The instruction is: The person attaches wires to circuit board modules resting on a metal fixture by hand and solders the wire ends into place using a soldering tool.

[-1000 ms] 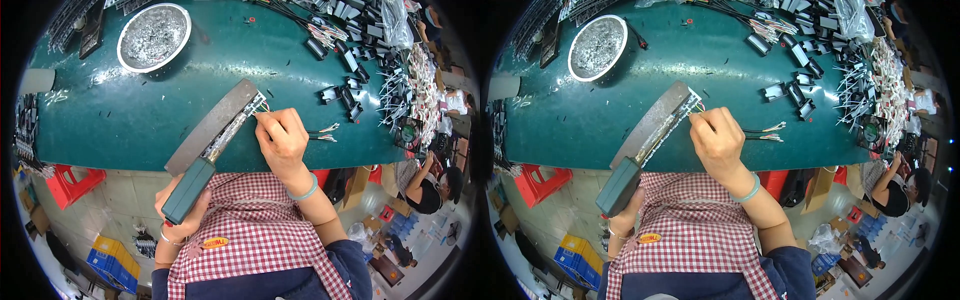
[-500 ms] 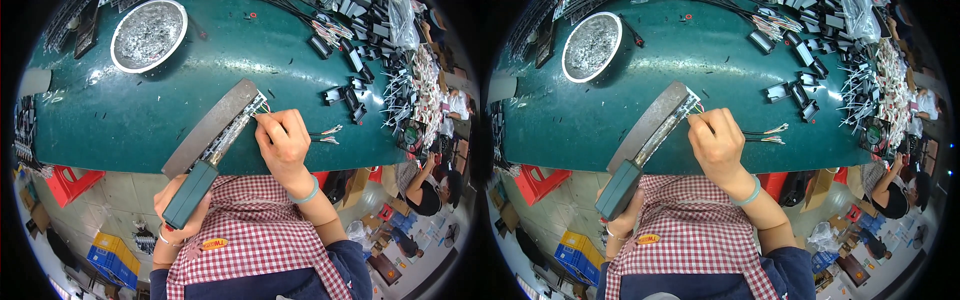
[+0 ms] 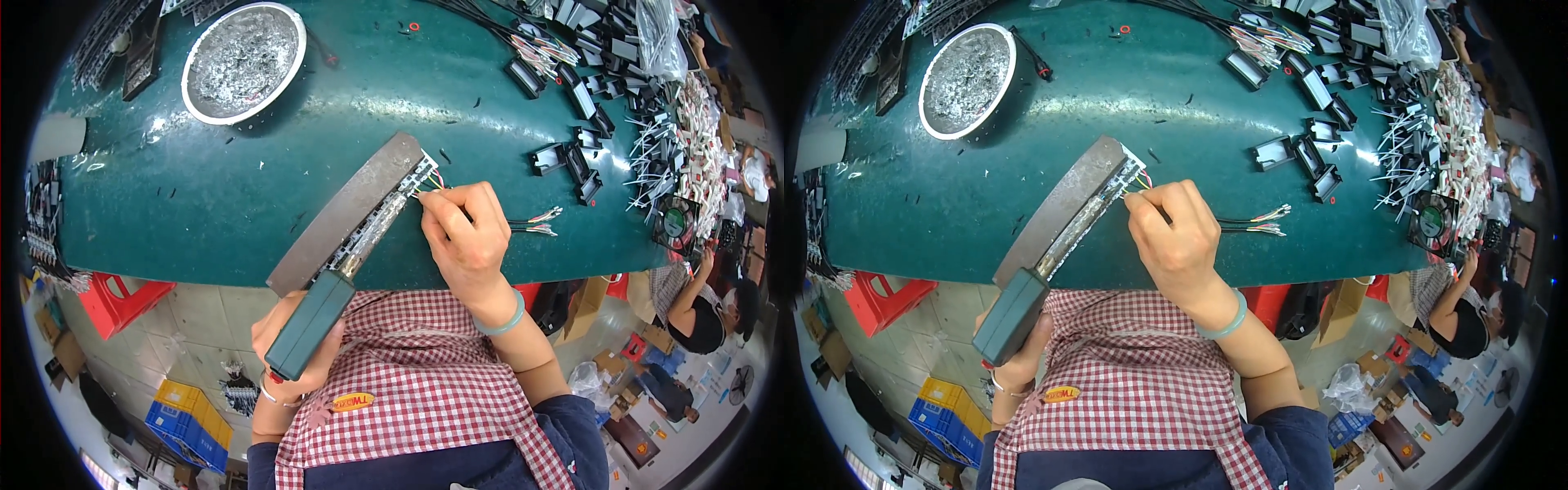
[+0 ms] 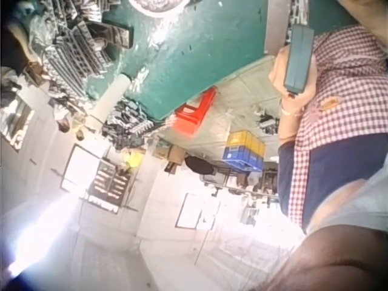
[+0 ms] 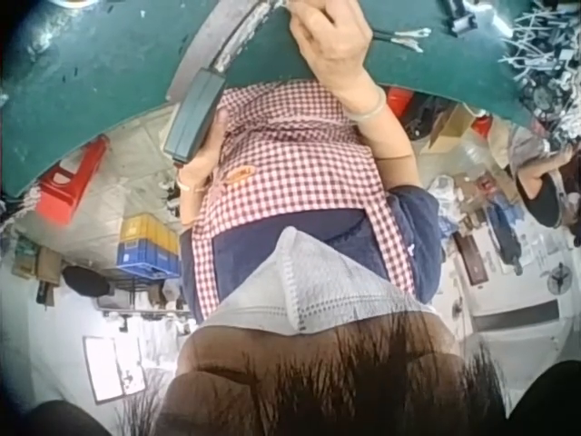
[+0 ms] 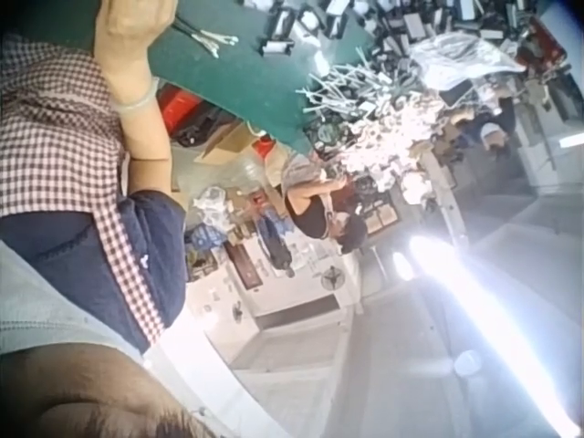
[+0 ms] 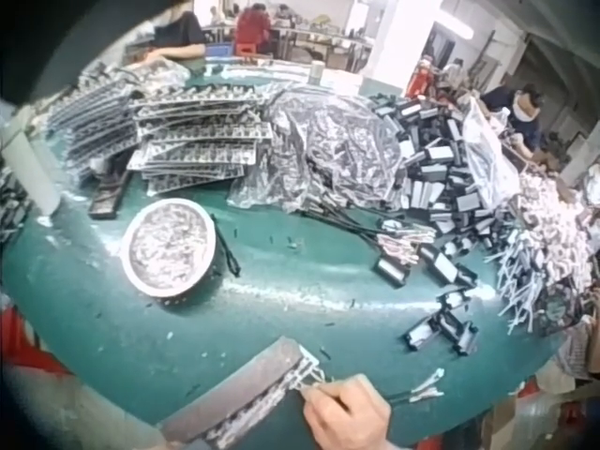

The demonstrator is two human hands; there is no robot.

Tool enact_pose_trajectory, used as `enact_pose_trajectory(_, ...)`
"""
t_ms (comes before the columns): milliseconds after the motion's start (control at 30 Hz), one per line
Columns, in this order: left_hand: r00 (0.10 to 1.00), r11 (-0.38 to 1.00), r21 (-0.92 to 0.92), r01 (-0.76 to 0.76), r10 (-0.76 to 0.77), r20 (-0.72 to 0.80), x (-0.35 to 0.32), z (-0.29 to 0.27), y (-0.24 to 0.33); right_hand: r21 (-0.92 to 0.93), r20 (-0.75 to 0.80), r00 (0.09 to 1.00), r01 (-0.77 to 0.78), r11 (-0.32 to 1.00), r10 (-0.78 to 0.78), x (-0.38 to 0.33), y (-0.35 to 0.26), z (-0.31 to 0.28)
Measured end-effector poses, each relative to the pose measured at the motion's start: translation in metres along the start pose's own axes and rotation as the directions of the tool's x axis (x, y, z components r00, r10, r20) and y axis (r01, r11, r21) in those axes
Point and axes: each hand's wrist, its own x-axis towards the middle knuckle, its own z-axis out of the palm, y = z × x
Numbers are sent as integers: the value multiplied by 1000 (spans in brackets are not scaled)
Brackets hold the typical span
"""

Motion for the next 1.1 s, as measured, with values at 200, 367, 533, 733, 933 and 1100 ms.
enact_pose_trajectory(200,1000,1000,9,-9,9,9,-4,-2,-2,12,-1,1000,16,1000,-16,0,0,0)
enact_pose_trajectory(367,998,998,2,55,-55,32,-8,-4,-2,47,-7,1000,14,999,-14,-2,0,0)
enact_pose_trajectory(533,999,999,36,19,-20,35,-5,-5,-1,29,-2,1000,23,999,-22,0,-1,0)
enact_pose_trajectory(733,997,999,32,26,-28,75,-1,-5,0,26,13,999,37,999,-37,-2,0,0)
enact_pose_trajectory(933,994,998,26,62,-64,87,-1,-4,1,31,21,999,47,998,-48,-2,0,-1)
enact_pose_trajectory(1100,991,997,20,73,-74,108,0,-6,2,9,23,998,52,999,-52,-2,-1,-1)
